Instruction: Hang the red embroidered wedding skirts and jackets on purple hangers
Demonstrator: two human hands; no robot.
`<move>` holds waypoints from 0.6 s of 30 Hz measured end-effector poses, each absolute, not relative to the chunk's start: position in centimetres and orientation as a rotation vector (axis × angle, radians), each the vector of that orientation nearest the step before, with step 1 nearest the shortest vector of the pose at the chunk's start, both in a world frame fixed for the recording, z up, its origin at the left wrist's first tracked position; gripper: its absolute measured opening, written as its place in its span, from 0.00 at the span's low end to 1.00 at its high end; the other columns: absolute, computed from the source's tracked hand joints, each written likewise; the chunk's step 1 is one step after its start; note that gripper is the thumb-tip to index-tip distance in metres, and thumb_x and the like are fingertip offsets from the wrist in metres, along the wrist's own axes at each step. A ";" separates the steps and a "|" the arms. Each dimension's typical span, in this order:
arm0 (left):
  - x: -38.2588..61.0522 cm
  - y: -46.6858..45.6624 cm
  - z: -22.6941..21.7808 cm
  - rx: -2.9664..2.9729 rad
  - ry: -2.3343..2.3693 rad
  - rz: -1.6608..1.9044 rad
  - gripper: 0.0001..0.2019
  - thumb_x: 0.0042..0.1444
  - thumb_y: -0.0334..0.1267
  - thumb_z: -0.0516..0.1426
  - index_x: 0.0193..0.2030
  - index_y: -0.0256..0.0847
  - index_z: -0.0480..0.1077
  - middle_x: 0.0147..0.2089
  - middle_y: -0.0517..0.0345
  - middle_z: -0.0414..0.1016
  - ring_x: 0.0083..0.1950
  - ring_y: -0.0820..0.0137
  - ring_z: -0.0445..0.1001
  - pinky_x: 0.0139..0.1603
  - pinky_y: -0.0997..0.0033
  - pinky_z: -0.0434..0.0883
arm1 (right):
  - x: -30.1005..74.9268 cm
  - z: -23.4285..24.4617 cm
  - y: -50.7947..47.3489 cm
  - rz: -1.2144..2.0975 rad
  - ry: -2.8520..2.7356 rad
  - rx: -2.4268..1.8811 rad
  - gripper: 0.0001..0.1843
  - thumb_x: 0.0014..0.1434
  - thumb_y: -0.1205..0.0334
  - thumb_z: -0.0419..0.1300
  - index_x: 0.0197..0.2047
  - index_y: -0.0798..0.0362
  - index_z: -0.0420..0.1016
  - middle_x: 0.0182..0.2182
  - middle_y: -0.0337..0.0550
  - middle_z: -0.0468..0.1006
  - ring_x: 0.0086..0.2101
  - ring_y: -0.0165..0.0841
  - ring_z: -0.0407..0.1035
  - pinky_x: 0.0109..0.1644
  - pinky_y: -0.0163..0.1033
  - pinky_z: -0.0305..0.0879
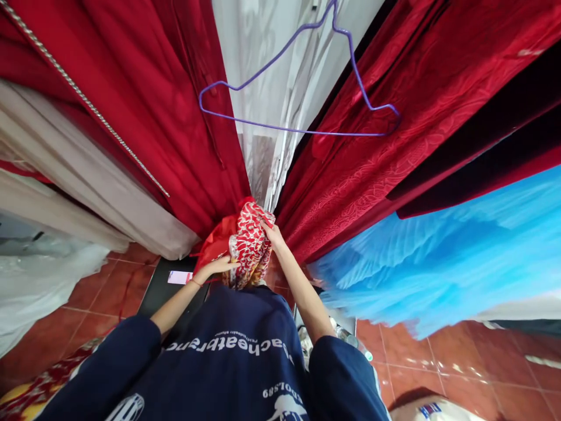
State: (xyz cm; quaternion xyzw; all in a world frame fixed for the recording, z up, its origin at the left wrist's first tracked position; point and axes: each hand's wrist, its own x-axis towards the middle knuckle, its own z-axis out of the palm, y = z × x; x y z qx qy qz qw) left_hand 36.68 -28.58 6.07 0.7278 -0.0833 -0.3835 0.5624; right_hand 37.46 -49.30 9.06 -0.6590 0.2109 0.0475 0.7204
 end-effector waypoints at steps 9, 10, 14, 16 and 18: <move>41.7 -20.7 5.5 1.855 0.039 -0.527 0.40 0.49 0.67 0.60 0.56 0.33 0.70 0.62 0.32 0.72 0.68 0.46 0.65 0.67 0.51 0.62 | 33.3 13.7 -51.1 -0.329 0.405 -1.504 0.29 0.43 0.41 0.68 0.45 0.50 0.77 0.49 0.46 0.82 0.55 0.47 0.72 0.61 0.51 0.68; 42.4 -20.7 5.8 1.885 0.037 -0.456 0.44 0.44 0.64 0.65 0.61 0.34 0.65 0.68 0.33 0.65 0.72 0.47 0.58 0.71 0.52 0.57 | 32.7 14.6 -51.5 -0.361 0.408 -1.517 0.29 0.43 0.41 0.68 0.44 0.50 0.77 0.49 0.47 0.82 0.55 0.48 0.73 0.60 0.52 0.68; 45.1 -23.9 7.5 1.937 -0.231 -0.238 0.55 0.27 0.44 0.75 0.66 0.37 0.61 0.74 0.39 0.55 0.76 0.49 0.47 0.74 0.55 0.50 | 31.1 18.6 -54.2 -0.507 0.343 -1.608 0.29 0.45 0.39 0.65 0.46 0.48 0.75 0.47 0.47 0.81 0.54 0.49 0.73 0.58 0.55 0.70; 46.2 -26.8 8.5 1.889 -0.398 -0.224 0.35 0.35 0.40 0.72 0.53 0.35 0.71 0.59 0.41 0.74 0.66 0.50 0.66 0.66 0.54 0.64 | 30.6 20.5 -56.2 -0.517 0.279 -1.662 0.28 0.46 0.38 0.66 0.44 0.49 0.76 0.43 0.46 0.82 0.51 0.50 0.75 0.56 0.56 0.71; 47.1 -29.6 9.8 1.844 -0.478 -0.214 0.14 0.45 0.38 0.66 0.39 0.36 0.74 0.42 0.49 0.81 0.52 0.56 0.76 0.55 0.58 0.72 | 30.1 22.0 -58.3 -0.447 0.259 -1.697 0.29 0.44 0.37 0.68 0.41 0.50 0.76 0.39 0.46 0.82 0.46 0.49 0.77 0.53 0.57 0.72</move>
